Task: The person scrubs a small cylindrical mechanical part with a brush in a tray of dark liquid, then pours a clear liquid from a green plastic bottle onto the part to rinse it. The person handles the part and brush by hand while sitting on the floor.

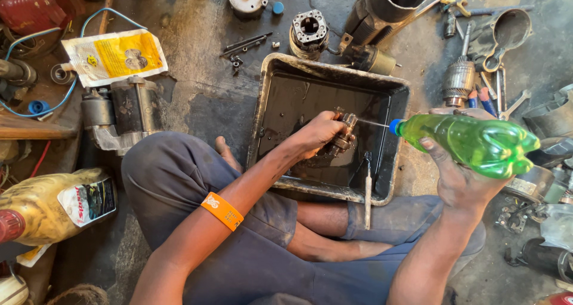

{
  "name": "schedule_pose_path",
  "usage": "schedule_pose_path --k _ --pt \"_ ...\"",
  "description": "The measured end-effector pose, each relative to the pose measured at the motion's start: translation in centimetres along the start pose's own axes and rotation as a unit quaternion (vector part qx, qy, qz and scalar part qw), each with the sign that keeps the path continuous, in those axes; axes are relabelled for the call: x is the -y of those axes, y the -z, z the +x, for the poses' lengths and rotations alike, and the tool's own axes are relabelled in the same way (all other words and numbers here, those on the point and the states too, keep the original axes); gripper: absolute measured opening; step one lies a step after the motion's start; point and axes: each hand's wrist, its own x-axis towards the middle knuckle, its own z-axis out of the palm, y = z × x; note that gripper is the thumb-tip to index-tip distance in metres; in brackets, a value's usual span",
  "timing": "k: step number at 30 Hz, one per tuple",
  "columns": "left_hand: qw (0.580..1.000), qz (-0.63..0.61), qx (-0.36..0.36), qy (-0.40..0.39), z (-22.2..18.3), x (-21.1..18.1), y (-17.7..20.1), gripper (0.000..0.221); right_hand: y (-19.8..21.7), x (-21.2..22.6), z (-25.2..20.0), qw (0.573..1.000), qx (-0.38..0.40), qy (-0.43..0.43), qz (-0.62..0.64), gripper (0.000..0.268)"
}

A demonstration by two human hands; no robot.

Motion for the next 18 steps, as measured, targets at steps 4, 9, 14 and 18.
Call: schedule_pose_path --k 4,9,14,18 --pt "0.982 0.164 -0.092 -0.034 -0.5 -0.2 0.0 0.032 0.0 0.0 0.0 1.0 0.017 0.017 -0.011 0.047" --pt "0.976 0.171 -0.133 -0.021 -1.8 -1.5 -1.0 0.055 0.0 0.0 -0.2 1.0 0.006 -0.008 0.019 0.05" --pt "0.97 0.185 -0.155 -0.022 -2.6 -2.1 -1.5 0.05 0.3 -0.2 -0.8 0.998 0.023 -0.005 0.061 0.05" --pt "0.976 0.153 -0.152 0.009 -2.8 -2.2 -1.5 0.048 0.8 -0.5 -1.6 0.996 0.042 0.001 0.085 0.052"
